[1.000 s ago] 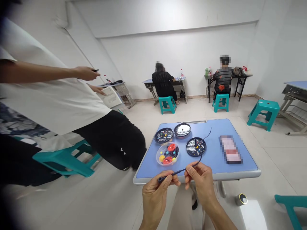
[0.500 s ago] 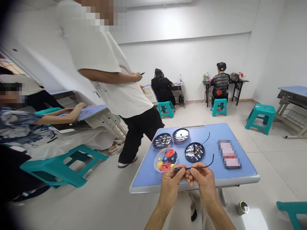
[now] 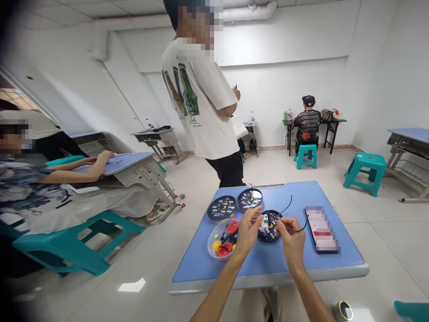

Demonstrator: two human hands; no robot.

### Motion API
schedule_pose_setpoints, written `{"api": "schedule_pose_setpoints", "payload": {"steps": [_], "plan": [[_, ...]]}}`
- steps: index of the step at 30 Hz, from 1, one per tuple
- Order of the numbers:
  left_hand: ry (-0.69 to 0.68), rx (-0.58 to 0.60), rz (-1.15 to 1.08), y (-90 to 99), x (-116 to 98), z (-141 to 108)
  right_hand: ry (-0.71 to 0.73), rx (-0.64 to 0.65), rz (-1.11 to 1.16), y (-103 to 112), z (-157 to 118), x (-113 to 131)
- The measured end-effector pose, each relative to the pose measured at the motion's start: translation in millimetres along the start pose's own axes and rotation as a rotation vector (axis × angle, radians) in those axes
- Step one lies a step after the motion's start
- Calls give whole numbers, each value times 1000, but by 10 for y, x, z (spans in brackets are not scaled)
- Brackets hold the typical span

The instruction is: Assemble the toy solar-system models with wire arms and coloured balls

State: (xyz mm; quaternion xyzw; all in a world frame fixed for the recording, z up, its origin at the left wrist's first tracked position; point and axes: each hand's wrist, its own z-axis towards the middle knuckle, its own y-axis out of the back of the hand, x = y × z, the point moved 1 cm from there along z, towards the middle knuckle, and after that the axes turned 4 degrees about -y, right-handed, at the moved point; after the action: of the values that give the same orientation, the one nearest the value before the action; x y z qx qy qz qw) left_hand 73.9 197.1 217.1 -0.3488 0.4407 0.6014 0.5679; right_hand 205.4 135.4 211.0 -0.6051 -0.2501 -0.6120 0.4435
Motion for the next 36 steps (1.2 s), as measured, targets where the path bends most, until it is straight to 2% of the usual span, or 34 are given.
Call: {"api": "schedule_pose_setpoints", "payload": {"steps": [5, 11, 18, 31, 36], "plan": [[-35, 79, 0, -94, 75, 46, 3, 3, -23, -5, 21, -36], [-56, 79, 20, -165, 94, 89, 24, 4, -49, -4, 23, -32], [-91, 62, 59, -152, 60, 115, 63, 11, -68, 9, 28, -14], [-117, 85, 106, -179, 88, 137, 17, -9, -111, 33, 2, -79], [-114, 120, 130, -157, 94, 146, 114, 4, -198, 44, -37, -114]]}}
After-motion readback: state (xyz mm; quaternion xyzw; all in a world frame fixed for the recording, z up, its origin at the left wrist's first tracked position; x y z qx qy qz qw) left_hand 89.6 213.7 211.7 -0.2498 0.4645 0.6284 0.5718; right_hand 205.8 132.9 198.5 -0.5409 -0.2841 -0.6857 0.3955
